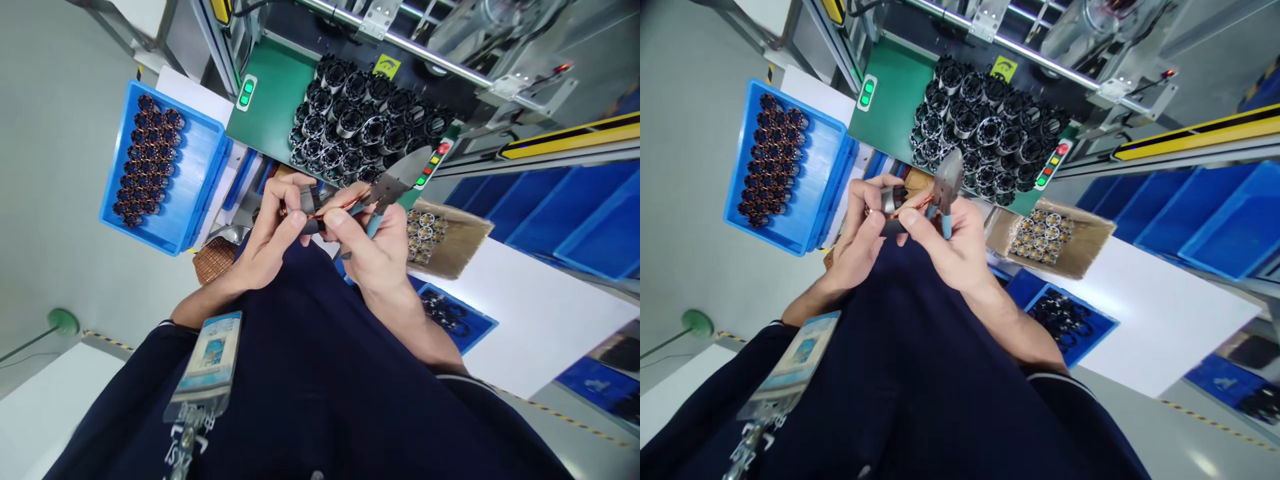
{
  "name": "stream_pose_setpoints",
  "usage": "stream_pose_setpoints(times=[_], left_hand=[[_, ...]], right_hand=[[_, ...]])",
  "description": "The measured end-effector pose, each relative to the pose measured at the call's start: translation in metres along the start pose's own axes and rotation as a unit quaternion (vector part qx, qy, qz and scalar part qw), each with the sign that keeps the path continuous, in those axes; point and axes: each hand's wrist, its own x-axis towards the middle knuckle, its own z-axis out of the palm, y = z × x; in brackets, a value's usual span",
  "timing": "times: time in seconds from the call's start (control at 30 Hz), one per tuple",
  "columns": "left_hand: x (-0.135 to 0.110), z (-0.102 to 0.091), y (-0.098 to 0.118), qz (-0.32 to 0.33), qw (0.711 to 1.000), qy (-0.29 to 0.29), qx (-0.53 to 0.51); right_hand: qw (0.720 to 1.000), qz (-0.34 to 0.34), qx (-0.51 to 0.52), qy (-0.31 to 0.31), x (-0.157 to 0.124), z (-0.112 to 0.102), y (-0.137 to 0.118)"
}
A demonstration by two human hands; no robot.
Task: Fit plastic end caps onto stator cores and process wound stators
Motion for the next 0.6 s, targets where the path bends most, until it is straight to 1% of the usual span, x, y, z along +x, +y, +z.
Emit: stream_pose_setpoints(times=[0.03,0.07,0.13,0.23,0.33,0.43,0.53,0.6], left_hand=[[0.001,0.000,0.001,-0.030,1.000,0.000,-0.009],[0.002,0.000,0.003,-0.057,0.998,-0.002,0.005],[0.003,-0.001,0.006,-0.095,0.993,-0.008,0.063],[0.003,-0.004,0.008,-0.118,0.983,-0.017,0.140],[0.002,-0.005,0.006,-0.087,0.985,-0.026,0.148],[0.002,-0.006,-0.001,-0.051,0.980,-0.030,0.192],[0.001,-0.007,-0.005,-0.039,0.968,-0.024,0.247],[0.000,-0.008,-0.005,-0.033,0.965,-0.008,0.261]], right_hand=[[1.000,-0.019,-0.022,-0.001,-0.002,0.000,-0.001],[0.998,-0.035,-0.046,0.002,-0.003,0.000,-0.003],[0.994,-0.058,-0.096,0.015,-0.006,0.001,-0.006],[0.984,-0.050,-0.168,0.045,-0.011,0.001,-0.013],[0.974,-0.029,-0.221,0.049,-0.014,-0.001,-0.021],[0.960,-0.053,-0.270,0.044,-0.013,-0.001,-0.028],[0.958,-0.072,-0.274,0.033,-0.009,-0.001,-0.031],[0.960,-0.060,-0.271,0.024,-0.011,-0.004,-0.034]])
